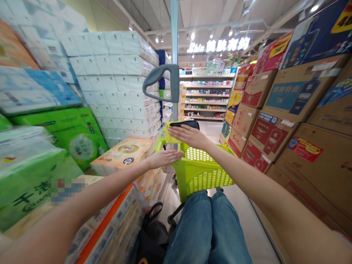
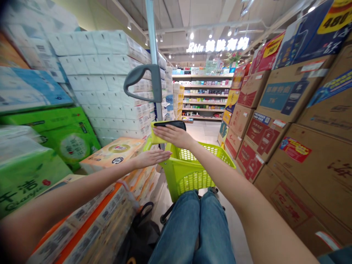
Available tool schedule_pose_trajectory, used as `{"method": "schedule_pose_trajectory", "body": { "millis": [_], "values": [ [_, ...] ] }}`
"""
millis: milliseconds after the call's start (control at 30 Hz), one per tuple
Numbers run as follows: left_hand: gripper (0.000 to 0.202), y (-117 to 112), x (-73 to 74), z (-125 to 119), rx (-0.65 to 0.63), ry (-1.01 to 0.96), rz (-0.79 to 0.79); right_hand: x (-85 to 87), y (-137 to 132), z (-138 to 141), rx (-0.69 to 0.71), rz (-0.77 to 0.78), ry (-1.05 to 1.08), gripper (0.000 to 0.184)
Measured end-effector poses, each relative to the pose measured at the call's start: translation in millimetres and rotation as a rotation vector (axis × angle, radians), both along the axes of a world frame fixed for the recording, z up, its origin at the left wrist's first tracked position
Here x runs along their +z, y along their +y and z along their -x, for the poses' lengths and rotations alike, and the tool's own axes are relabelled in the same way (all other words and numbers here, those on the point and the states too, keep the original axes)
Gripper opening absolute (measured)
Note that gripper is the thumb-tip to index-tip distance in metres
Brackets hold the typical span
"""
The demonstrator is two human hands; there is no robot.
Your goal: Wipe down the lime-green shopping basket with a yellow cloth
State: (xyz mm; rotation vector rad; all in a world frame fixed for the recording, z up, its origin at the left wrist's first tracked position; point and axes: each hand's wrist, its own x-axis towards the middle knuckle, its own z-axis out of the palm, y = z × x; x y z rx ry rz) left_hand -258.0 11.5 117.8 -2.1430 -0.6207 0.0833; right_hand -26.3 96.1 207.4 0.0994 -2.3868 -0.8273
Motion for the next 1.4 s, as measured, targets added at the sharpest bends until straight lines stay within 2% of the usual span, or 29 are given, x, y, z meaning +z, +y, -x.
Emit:
{"method": "schedule_pose_trajectory", "body": {
  "millis": [67,100,167,233,400,467,533,700,767,833,1000,1067,1100,1133,1167,1267,1333,1367,1400],
  "values": [
    [0.062,-2,2.7,-1,-0.012,0.016,-0.017,37.8,0,4,-0.023,0.013,0.085,0.073],
    [0.060,-2,3.6,-1,-0.019,0.025,-0.027,51.5,0,6,-0.029,0.019,0.124,0.072],
    [0.059,-2,3.8,-2,-0.039,0.027,-0.045,60.9,-2,11,-0.036,0.034,0.176,0.071],
    [0.061,-1,1.3,-1,-0.060,0.007,-0.041,44.3,-5,12,-0.044,0.057,0.180,0.070],
    [0.072,6,-10.6,5,0.020,-0.003,0.050,-42.4,-9,0,-0.008,0.054,0.015,0.066],
    [0.074,7,-12.3,6,0.050,0.002,0.059,-52.8,-8,-6,0.011,0.028,-0.055,0.066],
    [0.071,6,-10.3,6,0.041,-0.002,0.047,-37.1,-6,-8,0.010,0.004,-0.092,0.066],
    [0.065,1,2.5,-1,-0.010,-0.005,0.045,50.3,1,0,-0.048,0.001,0.061,0.069],
    [0.065,1,4.9,-3,-0.008,-0.013,0.057,62.7,2,5,-0.059,0.016,0.129,0.070],
    [0.065,2,3.8,-2,-0.015,-0.022,0.070,48.3,1,8,-0.067,0.040,0.163,0.069],
    [0.068,11,-7.5,2,0.054,-0.039,0.143,-45.2,-6,7,-0.055,0.050,0.072,0.067],
    [0.067,12,-8.7,3,0.077,-0.020,0.140,-61.3,-7,5,-0.047,0.038,0.014,0.066],
    [0.065,12,-7.7,2,0.078,-0.009,0.124,-58.6,-6,4,-0.045,0.034,-0.003,0.066],
    [0.064,10,-5.8,1,0.072,0.002,0.102,-48.8,-5,3,-0.045,0.029,-0.010,0.067],
    [0.062,9,-3.2,0,0.058,0.011,0.080,-33.2,-4,3,-0.048,0.024,-0.003,0.067],
    [0.062,3,5.0,-5,-0.004,0.004,0.025,29.1,-1,6,-0.079,0.017,0.096,0.069],
    [0.063,0,8.3,-7,-0.020,-0.018,0.021,59.4,-1,8,-0.093,0.014,0.141,0.070],
    [0.064,0,8.8,-8,-0.011,-0.028,0.035,65.4,-1,10,-0.098,0.017,0.152,0.070],
    [0.064,0,8.5,-8,0.001,-0.035,0.055,64.2,-1,11,-0.102,0.022,0.159,0.069]
  ]
}}
